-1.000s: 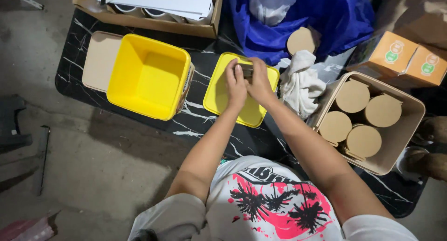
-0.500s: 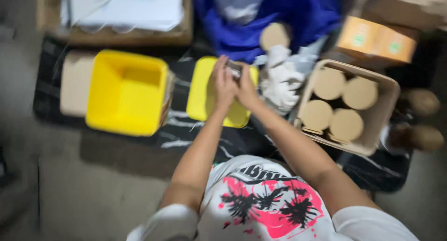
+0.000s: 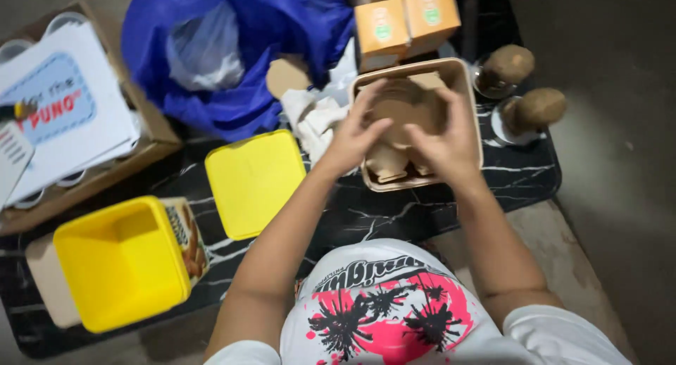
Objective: Wipe circular wooden or cardboard items with a cloth and organize them into a box.
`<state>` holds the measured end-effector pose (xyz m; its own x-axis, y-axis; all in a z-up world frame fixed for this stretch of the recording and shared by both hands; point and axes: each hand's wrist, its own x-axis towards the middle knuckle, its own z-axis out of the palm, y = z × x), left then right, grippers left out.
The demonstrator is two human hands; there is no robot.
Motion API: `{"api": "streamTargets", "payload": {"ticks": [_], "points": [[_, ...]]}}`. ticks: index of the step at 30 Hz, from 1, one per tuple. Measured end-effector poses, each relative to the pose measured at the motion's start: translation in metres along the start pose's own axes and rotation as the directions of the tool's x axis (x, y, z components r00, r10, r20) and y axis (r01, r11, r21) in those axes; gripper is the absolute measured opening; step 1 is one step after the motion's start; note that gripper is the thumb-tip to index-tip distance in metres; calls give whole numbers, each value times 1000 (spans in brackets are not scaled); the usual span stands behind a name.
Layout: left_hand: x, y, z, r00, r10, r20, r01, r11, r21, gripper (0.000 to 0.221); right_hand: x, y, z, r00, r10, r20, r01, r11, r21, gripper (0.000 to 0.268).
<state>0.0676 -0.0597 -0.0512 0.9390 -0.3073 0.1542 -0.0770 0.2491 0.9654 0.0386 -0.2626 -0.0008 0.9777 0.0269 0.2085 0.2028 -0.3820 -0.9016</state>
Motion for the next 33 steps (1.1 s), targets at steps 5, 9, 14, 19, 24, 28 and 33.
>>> {"api": "streamTargets", "payload": {"ticks": [5,9,14,19,24,28,33], "points": [[43,-32,64,986,128,111,-168,809,563,61,-24,63,-39,924,-24,-381,-77,966,-247,61],[43,-57,88,933,272,236,-342,466,816,55,-27,82,-40,906,-26,-421,-139,924,-355,61],[43,-77,89,954,196,226,-285,361,888,51,-15,85,-33,931,-132,-341,-101,804,-586,64],[45,-67,88,953,200,226,-283,337,898,45,1,48,-47,983,-17,-181,-115,709,-696,78],[43,-70,91,955,209,210,-269,316,910,46,15,52,-42,993,12,-118,-102,595,-797,64],[45,-69,89,954,213,212,-271,306,913,49,26,40,-46,996,67,-65,-92,599,-796,62],[42,-67,89,957,188,221,-270,303,914,49,30,32,-57,984,170,54,-53,570,-820,54]]}}
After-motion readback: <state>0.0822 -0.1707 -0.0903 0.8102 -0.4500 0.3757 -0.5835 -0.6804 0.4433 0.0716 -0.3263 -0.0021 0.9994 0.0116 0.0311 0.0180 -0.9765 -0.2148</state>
